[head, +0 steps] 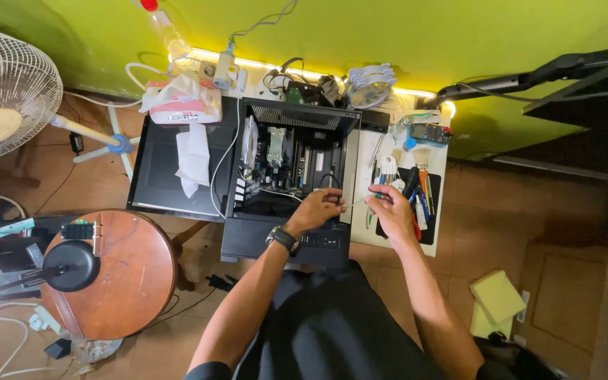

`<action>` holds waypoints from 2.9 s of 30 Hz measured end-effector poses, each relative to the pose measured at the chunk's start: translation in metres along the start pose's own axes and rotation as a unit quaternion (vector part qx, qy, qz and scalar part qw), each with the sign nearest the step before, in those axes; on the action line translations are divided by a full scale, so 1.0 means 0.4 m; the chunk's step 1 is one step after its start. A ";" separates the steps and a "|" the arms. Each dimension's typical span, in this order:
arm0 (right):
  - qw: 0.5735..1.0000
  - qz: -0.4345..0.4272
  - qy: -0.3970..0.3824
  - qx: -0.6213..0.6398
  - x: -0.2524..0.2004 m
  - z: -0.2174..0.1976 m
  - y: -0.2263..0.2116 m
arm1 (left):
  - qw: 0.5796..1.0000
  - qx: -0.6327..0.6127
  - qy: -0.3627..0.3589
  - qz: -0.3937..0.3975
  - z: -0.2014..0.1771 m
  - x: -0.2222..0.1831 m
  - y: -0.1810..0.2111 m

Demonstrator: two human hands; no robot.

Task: The person unscrews the side panel of a desktop computer case, removes the panel, and begins disconnecting internal components.

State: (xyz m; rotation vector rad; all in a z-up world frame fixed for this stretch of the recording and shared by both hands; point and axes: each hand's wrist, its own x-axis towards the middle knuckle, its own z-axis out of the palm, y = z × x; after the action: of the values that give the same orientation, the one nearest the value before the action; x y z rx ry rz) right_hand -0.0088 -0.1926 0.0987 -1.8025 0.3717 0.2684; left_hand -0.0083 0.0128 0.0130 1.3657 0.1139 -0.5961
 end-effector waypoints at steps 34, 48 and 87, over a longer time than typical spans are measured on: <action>0.994 0.076 -0.073 -0.029 -0.105 0.466 -0.074 | 0.620 0.685 0.133 0.359 -0.243 -0.270 -0.037; 0.979 0.048 -0.148 -0.135 -0.106 0.422 -0.143 | 0.790 0.576 0.085 0.192 -0.256 -0.247 0.056; 0.831 -0.147 -0.511 -0.163 -0.272 0.305 -0.147 | 0.957 0.284 -0.051 -0.003 -0.094 -0.153 0.207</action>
State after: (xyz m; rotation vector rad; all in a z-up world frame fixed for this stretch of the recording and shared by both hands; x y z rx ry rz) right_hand -0.0847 -0.0491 0.1602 -1.7338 -0.7490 1.0574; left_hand -0.0122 0.0755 0.1030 1.8854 -0.1500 -0.7372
